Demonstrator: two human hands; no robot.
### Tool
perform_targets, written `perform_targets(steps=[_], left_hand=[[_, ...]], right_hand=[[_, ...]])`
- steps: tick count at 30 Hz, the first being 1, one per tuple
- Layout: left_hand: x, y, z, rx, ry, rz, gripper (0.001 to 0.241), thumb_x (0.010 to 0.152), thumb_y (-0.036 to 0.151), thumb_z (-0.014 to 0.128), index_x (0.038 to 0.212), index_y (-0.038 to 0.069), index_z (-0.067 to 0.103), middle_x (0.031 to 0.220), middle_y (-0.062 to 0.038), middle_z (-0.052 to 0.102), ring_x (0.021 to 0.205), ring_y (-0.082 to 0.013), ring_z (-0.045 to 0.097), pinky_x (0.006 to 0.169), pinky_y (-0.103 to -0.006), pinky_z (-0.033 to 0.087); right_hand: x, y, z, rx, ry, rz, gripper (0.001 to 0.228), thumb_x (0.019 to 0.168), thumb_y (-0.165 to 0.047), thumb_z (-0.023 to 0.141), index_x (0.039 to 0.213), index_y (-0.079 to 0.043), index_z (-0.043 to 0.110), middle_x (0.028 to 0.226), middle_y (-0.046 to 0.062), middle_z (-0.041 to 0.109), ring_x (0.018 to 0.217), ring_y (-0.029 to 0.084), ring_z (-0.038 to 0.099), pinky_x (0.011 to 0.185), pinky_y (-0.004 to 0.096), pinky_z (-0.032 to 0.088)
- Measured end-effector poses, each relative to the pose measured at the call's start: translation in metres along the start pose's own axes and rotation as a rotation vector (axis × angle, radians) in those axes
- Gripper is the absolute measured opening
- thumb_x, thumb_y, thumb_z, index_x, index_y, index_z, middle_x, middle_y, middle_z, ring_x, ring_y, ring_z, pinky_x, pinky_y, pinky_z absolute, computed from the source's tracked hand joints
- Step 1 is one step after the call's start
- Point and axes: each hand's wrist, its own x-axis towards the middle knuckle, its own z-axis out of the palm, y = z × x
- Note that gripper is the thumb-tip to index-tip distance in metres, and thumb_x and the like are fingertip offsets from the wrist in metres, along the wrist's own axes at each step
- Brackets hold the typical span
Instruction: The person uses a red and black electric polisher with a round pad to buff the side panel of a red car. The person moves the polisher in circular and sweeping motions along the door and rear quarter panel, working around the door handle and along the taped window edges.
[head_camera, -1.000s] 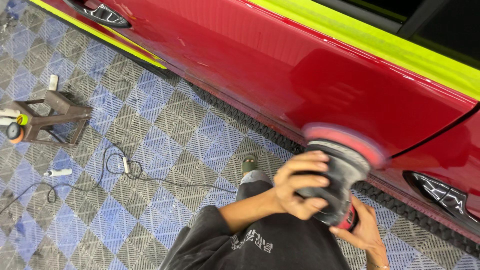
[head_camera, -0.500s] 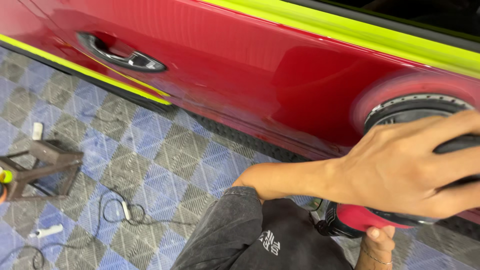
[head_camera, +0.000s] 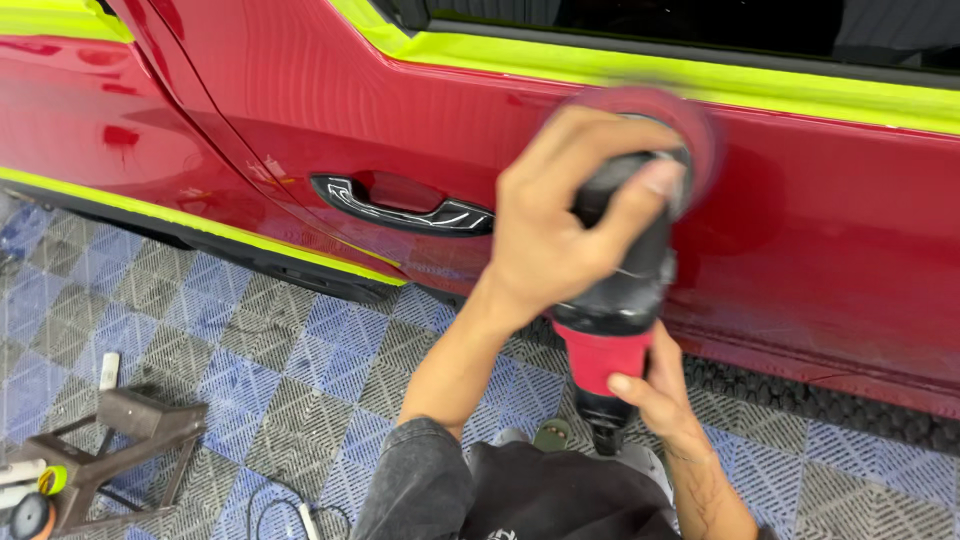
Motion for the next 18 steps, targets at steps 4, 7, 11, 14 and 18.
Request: perform_targets(steps=[4, 7, 11, 14, 18], left_hand=[[-0.002, -0.024, -0.058, 0.035, 0.051, -0.055, 0.010, 0.104, 0.012, 0.074, 0.111, 0.006, 0.071, 0.106, -0.007, 0.072, 0.098, -0.0169, 0.073, 0.090, -0.0266, 0.058], [-0.004, -0.037, -0.091, 0.052, 0.099, -0.078, 0.010, 0.105, 0.012, 0.070, 0.113, 0.005, 0.071, 0.107, -0.007, 0.072, 0.100, -0.0169, 0.071, 0.092, -0.0269, 0.055], [-0.007, -0.047, -0.115, 0.032, 0.166, -0.119, 0.012, 0.107, 0.011, 0.068, 0.116, 0.004, 0.071, 0.105, -0.006, 0.071, 0.099, -0.0162, 0.069, 0.093, -0.0264, 0.053], [-0.006, -0.048, -0.114, 0.034, 0.181, -0.101, 0.012, 0.107, 0.012, 0.069, 0.116, 0.004, 0.071, 0.104, -0.006, 0.071, 0.098, -0.0158, 0.068, 0.092, -0.0264, 0.053], [-0.008, -0.039, -0.085, 0.029, 0.144, -0.081, 0.013, 0.106, 0.014, 0.071, 0.115, 0.005, 0.071, 0.102, -0.005, 0.071, 0.095, -0.0150, 0.069, 0.088, -0.0264, 0.054]], right_hand=[[0.029, -0.005, 0.052, -0.082, -0.100, -0.064, 0.101, 0.079, -0.040, 0.076, 0.157, 0.006, 0.030, 0.150, 0.022, 0.052, 0.141, 0.028, 0.048, 0.119, 0.041, 0.034], [0.050, -0.010, 0.079, -0.143, -0.157, -0.008, 0.096, 0.079, -0.040, 0.075, 0.155, 0.005, 0.038, 0.143, 0.022, 0.061, 0.136, 0.029, 0.055, 0.117, 0.042, 0.039], [0.062, -0.014, 0.101, -0.123, -0.205, -0.062, 0.098, 0.082, -0.042, 0.074, 0.158, 0.005, 0.033, 0.149, 0.020, 0.056, 0.143, 0.029, 0.051, 0.121, 0.042, 0.034], [0.061, -0.012, 0.100, -0.159, -0.191, -0.068, 0.097, 0.082, -0.044, 0.073, 0.157, 0.004, 0.035, 0.147, 0.019, 0.058, 0.140, 0.028, 0.053, 0.119, 0.042, 0.036], [0.040, -0.006, 0.074, -0.152, -0.121, -0.069, 0.093, 0.084, -0.046, 0.073, 0.154, 0.005, 0.039, 0.144, 0.019, 0.059, 0.137, 0.027, 0.054, 0.118, 0.041, 0.038]])
